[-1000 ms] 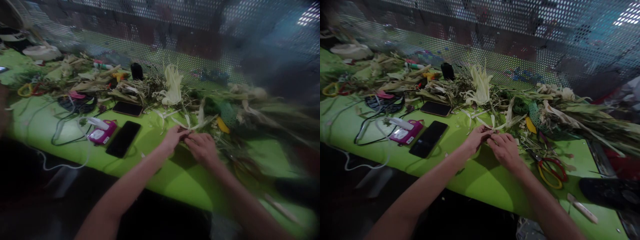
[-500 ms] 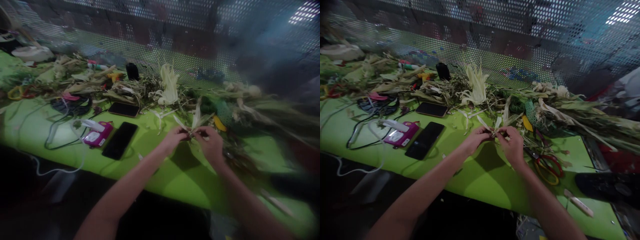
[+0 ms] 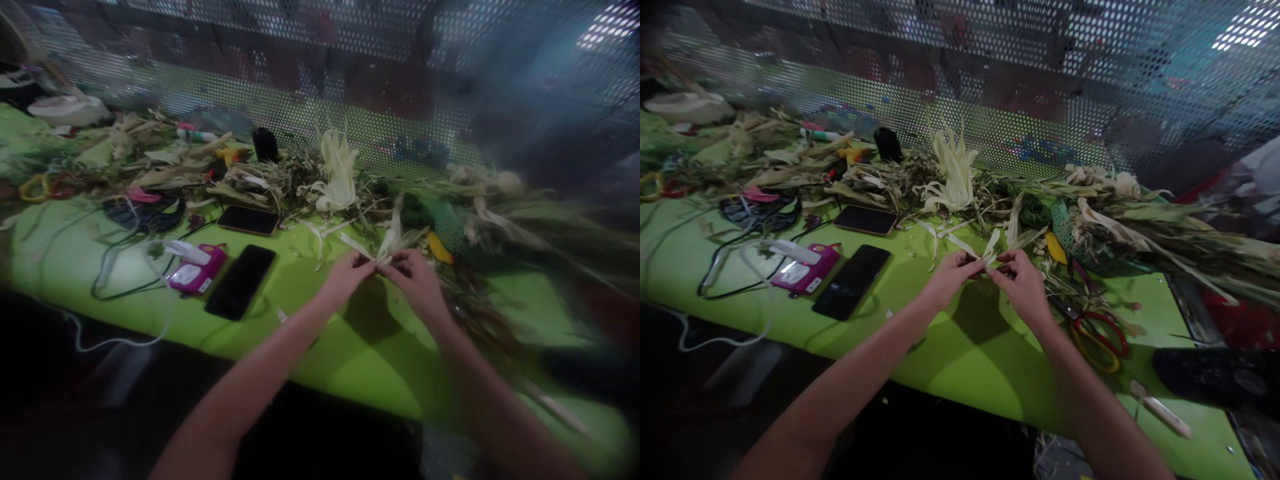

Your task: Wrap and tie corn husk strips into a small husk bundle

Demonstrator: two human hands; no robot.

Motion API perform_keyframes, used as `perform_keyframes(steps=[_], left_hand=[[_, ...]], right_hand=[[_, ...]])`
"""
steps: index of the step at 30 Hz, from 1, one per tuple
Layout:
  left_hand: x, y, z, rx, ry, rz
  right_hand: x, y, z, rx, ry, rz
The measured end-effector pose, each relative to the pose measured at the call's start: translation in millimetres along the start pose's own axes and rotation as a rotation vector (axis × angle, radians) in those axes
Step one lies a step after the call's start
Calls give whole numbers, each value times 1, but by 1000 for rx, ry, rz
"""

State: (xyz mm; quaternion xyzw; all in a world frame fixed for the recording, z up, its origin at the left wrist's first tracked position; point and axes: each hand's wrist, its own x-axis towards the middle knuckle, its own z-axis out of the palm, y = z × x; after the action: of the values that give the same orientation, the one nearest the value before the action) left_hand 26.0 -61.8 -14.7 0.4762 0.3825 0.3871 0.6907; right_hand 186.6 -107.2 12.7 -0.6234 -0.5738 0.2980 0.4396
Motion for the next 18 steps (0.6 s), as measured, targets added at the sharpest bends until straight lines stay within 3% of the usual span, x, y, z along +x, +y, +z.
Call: perform_keyframes(steps=[6, 9, 13, 18], left_hand=[[3, 5, 0, 142, 139, 31], [-1, 9, 1, 271, 142, 91], [-4, 7, 2, 441, 65, 170], [-7, 6, 5, 411, -114, 147]], right_hand=[[-7, -5, -3, -162, -40, -168], [-13, -13, -3, -223, -71, -265], [-10, -12, -3, -88, -24, -167], [0, -4, -5, 107, 68, 7]])
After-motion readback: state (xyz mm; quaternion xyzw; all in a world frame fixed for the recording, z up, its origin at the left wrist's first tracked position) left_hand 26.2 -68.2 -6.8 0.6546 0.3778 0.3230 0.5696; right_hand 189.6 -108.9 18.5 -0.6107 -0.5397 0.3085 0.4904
